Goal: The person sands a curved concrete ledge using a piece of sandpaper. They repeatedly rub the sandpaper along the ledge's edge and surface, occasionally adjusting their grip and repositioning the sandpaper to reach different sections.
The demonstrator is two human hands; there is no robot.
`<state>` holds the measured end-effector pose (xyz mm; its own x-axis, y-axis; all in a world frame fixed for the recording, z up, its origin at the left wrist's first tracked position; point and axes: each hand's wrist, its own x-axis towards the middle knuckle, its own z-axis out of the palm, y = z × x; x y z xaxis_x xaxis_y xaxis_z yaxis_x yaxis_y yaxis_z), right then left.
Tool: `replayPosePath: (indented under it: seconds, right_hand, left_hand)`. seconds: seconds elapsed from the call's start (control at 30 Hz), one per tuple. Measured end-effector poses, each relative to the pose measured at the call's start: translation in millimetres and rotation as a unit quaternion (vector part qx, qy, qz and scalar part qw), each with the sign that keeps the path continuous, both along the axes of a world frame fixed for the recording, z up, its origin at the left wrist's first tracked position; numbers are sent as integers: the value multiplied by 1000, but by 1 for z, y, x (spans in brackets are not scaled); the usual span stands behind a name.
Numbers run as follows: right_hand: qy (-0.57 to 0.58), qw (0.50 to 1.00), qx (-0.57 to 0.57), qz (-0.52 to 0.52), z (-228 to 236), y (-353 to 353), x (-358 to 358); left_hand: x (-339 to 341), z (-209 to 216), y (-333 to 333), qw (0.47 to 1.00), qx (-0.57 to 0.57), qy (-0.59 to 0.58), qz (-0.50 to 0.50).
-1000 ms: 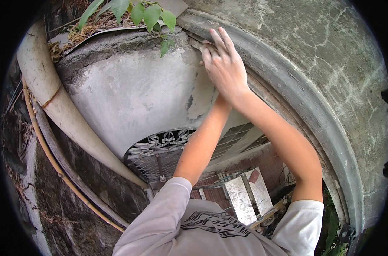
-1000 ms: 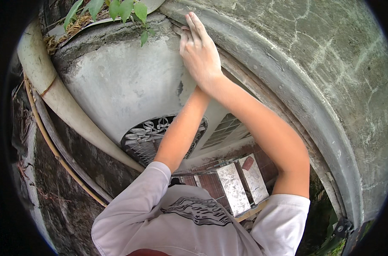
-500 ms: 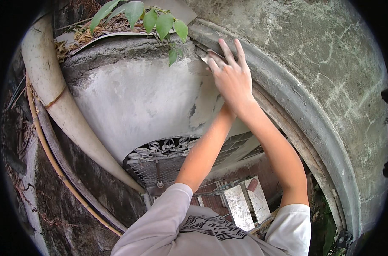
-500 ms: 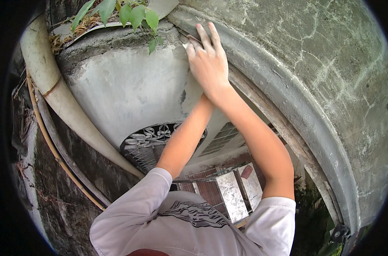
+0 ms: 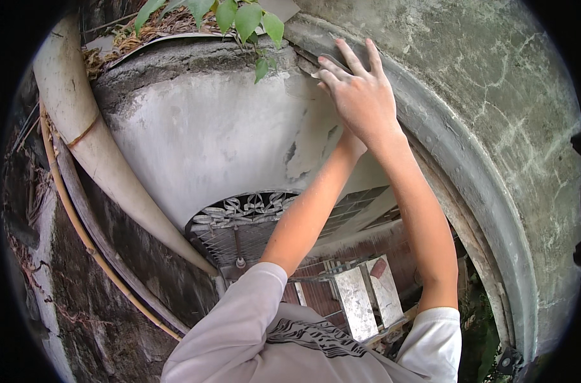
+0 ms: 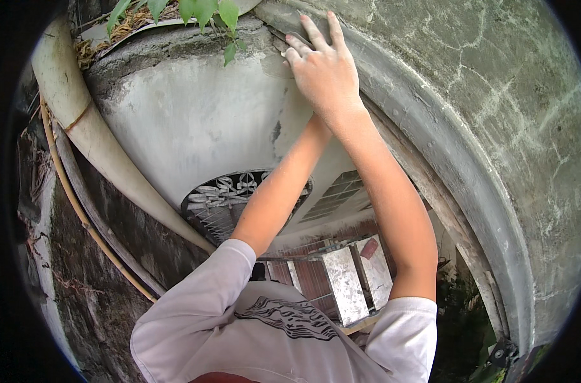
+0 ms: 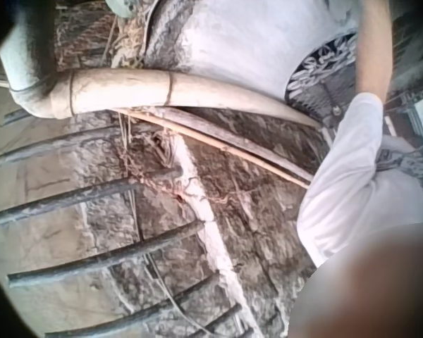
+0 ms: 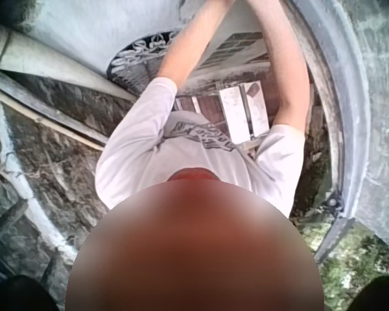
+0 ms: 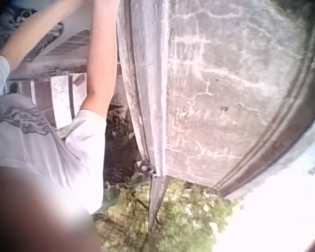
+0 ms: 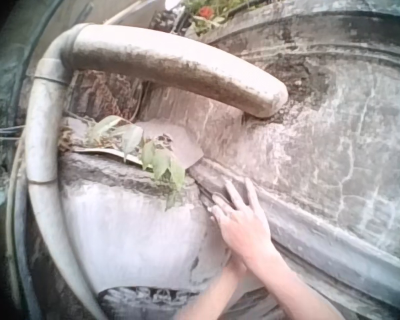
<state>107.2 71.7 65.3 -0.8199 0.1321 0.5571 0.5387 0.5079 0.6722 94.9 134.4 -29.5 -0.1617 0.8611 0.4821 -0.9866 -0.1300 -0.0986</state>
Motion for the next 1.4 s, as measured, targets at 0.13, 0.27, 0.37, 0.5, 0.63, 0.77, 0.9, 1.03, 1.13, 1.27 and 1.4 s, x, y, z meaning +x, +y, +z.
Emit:
replayPosePath:
  seconds: [0.13, 0.27, 0.37, 0.5, 0.63, 0.77, 0.9, 1.03, 1.13, 1.27, 1.4]
  right_hand:
    - [2, 999, 18, 37, -10, 6, 11]
    - [41, 997, -17, 60, -13, -9, 32]
    - [48, 997, -32, 43, -8, -27, 53]
    - [57, 996, -63, 14, -4, -49, 83]
    - [77, 993, -79, 32, -5, -66, 111]
    - [99, 990, -80, 58, -4, -82, 145]
    - [113, 990, -80, 31, -3, -104, 171]
    - [124, 989, -80, -7, -3, -120, 193]
    - [120, 989, -85, -1, 1, -123, 209]
    - [130, 989, -72, -15, 7, -137, 236]
    - [137, 989, -48, 14, 8, -136, 251]
  left_hand:
    - [-2, 5, -3, 1000, 12, -1, 11]
    - [-3, 10, -11, 1000, 16, -2, 22]
    - [-3, 12, -16, 999, 19, -7, 27]
    - [-3, 12, -15, 999, 21, -8, 43]
    - [-7, 11, -8, 989, -23, 94, 114]
    - [-8, 7, -5, 967, -76, 157, 185]
    - [-10, 4, -8, 966, -82, 183, 162]
    - [-15, 2, -6, 964, -90, 196, 155]
    - [-15, 2, -6, 960, -102, 199, 166]
    - [-11, 10, -20, 960, -119, 201, 156]
    - [-3, 22, -42, 962, -105, 201, 151]
